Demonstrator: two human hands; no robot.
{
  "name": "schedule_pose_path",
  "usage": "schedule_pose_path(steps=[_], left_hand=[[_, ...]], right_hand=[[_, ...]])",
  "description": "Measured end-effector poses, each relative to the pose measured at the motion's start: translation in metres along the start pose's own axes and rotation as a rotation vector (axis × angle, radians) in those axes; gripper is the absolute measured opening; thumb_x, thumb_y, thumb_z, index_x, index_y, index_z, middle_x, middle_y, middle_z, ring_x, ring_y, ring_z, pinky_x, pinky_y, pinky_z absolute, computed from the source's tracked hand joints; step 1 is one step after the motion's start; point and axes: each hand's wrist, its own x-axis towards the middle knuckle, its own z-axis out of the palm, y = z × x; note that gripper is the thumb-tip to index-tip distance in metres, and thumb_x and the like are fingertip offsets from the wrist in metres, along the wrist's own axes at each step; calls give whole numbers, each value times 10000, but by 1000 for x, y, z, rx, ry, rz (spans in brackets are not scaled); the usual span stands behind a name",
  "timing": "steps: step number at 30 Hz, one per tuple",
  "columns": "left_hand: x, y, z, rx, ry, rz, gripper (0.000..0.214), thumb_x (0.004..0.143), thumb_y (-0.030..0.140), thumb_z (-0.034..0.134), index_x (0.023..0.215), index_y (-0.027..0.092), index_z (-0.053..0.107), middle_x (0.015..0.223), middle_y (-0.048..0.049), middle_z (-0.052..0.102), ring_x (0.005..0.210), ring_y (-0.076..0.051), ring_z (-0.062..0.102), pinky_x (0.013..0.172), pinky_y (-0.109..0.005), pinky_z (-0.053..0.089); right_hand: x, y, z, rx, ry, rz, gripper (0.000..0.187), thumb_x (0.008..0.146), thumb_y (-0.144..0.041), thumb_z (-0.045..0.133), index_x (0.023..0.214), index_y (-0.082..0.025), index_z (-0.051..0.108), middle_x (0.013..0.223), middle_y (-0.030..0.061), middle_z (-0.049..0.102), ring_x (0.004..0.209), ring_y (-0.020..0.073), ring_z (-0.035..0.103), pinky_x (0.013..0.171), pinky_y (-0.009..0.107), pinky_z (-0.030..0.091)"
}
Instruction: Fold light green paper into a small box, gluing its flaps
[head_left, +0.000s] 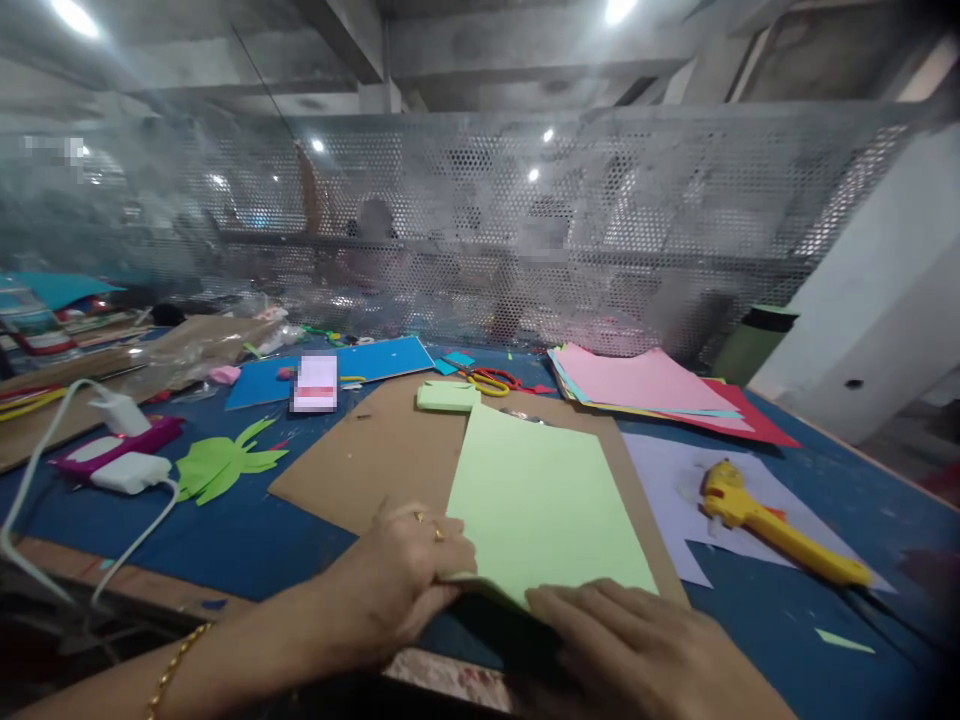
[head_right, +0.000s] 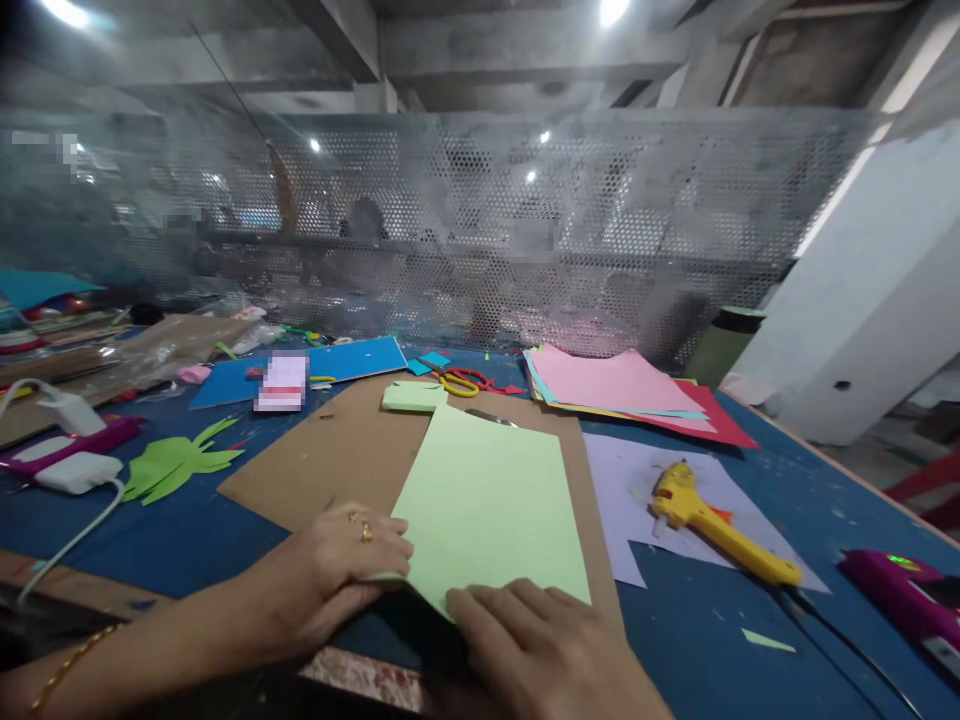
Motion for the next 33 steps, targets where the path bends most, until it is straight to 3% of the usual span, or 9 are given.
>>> schedule_pose_path(steps=[5, 8, 11, 14, 19, 24, 28, 30, 33], left_hand=[[29, -22, -9, -258, 51, -307, 423, 974, 392, 428, 615, 178, 496, 575, 45, 427, 573, -119, 405, 549, -246, 276], [58, -35, -7, -233, 73, -371, 385, 910, 396, 453, 588, 185, 428, 580, 41, 379, 567, -119, 375, 526, -253, 225], [85, -49, 4, -202, 74, -396, 340, 853, 344, 461, 557, 191, 394, 567, 39, 354, 541, -116, 346, 517, -264, 194], [99, -58, 16, -149, 96, -435, 323, 818, 320, 480, 540, 196, 373, 548, 38, 350, 528, -120, 336, 527, -276, 174], [102, -62, 26, -76, 155, -456, 316, 850, 357, 483, 591, 199, 393, 575, 29, 392, 557, -137, 355, 561, -287, 161], [96, -62, 26, -68, 160, -443, 326, 889, 394, 469, 635, 191, 450, 604, 22, 432, 587, -148, 392, 572, -278, 198], [87, -52, 13, -364, 149, -368, 360, 935, 458, 451, 784, 163, 594, 735, -1, 583, 671, -160, 503, 584, -251, 314], [81, -41, 3, -505, 151, -316, 347, 957, 438, 451, 866, 157, 633, 793, -9, 631, 685, -157, 533, 588, -248, 357], [66, -21, -6, -324, 214, -120, 255, 962, 313, 489, 814, 168, 639, 733, -7, 620, 673, -154, 537, 615, -264, 380]], right_hand=[[-44, 46, -5, 220, 133, 400, 233, 906, -418, 615, 1065, -252, 653, 904, 37, 755, 726, 194, 716, 570, 231, 581], [-47, 63, -2, 448, 91, 679, 307, 936, -487, 518, 825, -225, 632, 728, 19, 697, 634, 179, 654, 515, 240, 539], [-38, 69, 5, 405, 145, 775, 333, 908, -497, 526, 724, -221, 557, 606, -10, 578, 544, 154, 542, 476, 254, 449], [-30, 70, 12, 291, 208, 815, 270, 896, -464, 512, 940, -211, 594, 554, -47, 498, 503, 159, 481, 484, 281, 397], [-25, 68, 20, 263, 245, 915, 479, 915, -421, 454, 1283, -115, 450, 582, -63, 509, 514, 171, 502, 520, 297, 382], [-25, 64, 21, 273, 226, 921, 490, 941, -408, 441, 1347, -136, 402, 620, -65, 510, 543, 170, 524, 543, 296, 400], [-31, 55, 14, 246, 337, 870, 579, 965, -426, 453, 1452, -150, 307, 660, -44, 547, 550, 168, 544, 544, 288, 457], [-34, 47, 7, 51, 447, 796, 657, 954, -445, 497, 1500, -158, 270, 918, 67, 670, 761, 218, 635, 668, 335, 501], [-34, 29, -4, -379, 474, 544, 639, 927, -432, 542, 1487, -182, 364, 1353, 161, 567, 1140, 341, 553, 901, 447, 411]])
